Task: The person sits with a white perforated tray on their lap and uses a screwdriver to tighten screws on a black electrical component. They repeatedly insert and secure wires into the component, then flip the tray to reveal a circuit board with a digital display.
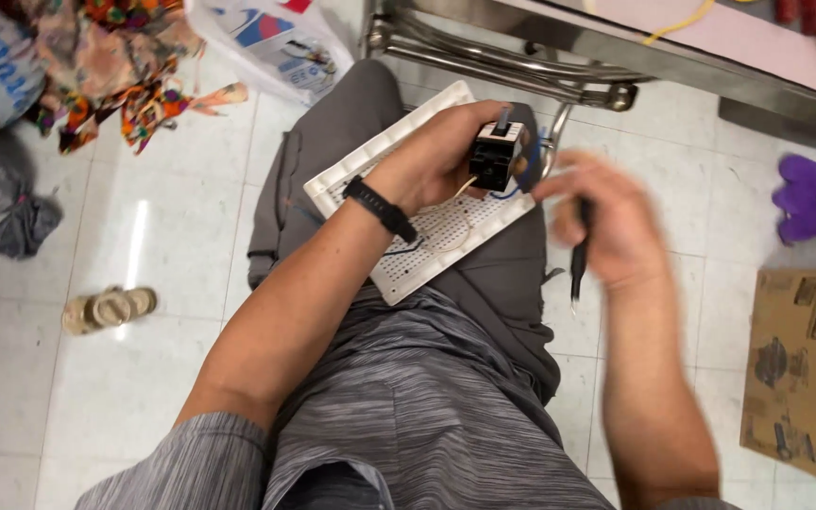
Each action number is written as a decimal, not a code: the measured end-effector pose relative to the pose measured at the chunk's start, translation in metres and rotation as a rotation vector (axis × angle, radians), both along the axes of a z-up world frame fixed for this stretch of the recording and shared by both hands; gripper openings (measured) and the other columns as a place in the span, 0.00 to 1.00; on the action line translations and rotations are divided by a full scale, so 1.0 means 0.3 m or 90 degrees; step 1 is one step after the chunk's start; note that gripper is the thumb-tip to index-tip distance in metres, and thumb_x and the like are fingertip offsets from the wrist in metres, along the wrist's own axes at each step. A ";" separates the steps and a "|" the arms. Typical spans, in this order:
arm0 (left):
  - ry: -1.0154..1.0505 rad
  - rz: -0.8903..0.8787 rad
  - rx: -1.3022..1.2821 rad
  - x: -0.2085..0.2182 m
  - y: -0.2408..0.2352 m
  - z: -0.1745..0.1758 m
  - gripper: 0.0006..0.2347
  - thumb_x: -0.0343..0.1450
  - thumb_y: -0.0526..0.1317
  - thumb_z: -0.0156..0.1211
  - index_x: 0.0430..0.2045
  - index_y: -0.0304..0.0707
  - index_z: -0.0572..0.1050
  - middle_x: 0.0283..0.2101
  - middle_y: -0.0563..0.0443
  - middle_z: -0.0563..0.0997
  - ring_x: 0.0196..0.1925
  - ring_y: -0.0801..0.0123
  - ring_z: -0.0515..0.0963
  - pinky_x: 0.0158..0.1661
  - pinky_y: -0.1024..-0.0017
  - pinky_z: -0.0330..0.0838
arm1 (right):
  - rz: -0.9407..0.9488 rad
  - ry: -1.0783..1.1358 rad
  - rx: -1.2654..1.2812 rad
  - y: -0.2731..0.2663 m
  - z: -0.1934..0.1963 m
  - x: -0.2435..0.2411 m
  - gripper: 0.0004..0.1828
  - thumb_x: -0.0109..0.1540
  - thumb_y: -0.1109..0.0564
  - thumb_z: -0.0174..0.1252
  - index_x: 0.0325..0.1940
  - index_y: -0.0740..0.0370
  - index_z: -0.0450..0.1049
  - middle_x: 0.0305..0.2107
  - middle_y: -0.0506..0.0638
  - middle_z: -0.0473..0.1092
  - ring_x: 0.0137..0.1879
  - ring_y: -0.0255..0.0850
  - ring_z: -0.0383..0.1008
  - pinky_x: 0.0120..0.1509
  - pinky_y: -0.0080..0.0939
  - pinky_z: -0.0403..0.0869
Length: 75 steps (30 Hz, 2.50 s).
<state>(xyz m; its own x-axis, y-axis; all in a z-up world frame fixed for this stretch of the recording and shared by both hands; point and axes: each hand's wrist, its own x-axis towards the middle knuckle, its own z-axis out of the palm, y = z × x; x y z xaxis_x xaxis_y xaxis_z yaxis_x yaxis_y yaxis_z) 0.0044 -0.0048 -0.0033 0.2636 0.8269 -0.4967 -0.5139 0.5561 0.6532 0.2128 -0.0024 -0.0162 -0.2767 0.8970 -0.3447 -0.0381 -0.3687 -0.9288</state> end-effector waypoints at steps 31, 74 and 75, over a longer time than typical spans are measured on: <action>0.689 0.235 0.577 0.077 -0.110 0.015 0.09 0.72 0.39 0.51 0.31 0.35 0.78 0.30 0.51 0.80 0.30 0.70 0.75 0.29 0.71 0.66 | -0.079 0.167 0.048 -0.004 0.050 -0.060 0.28 0.60 0.41 0.54 0.58 0.61 0.64 0.36 0.64 0.74 0.14 0.28 0.53 0.18 0.24 0.54; 0.759 0.096 0.411 0.169 -0.104 -0.105 0.12 0.67 0.44 0.48 0.14 0.49 0.77 0.12 0.51 0.73 0.16 0.58 0.69 0.20 0.60 0.57 | -0.024 0.138 -0.098 0.153 -0.023 -0.079 0.20 0.58 0.39 0.55 0.45 0.53 0.73 0.35 0.62 0.76 0.11 0.29 0.51 0.16 0.26 0.53; 0.773 0.103 0.411 0.170 -0.102 -0.106 0.12 0.66 0.44 0.48 0.11 0.47 0.75 0.10 0.51 0.72 0.15 0.58 0.68 0.19 0.60 0.57 | -0.032 0.110 -0.093 0.149 -0.015 -0.082 0.20 0.58 0.39 0.55 0.46 0.52 0.73 0.35 0.61 0.77 0.12 0.29 0.52 0.17 0.26 0.54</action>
<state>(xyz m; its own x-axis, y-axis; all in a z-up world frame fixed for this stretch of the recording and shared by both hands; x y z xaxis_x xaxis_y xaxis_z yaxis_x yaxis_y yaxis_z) 0.0556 -0.0352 -0.0351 -0.1737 0.9755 0.1353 0.5267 -0.0241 0.8497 0.1882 0.0424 -0.0207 -0.2987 0.8552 -0.4236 -0.2144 -0.4927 -0.8434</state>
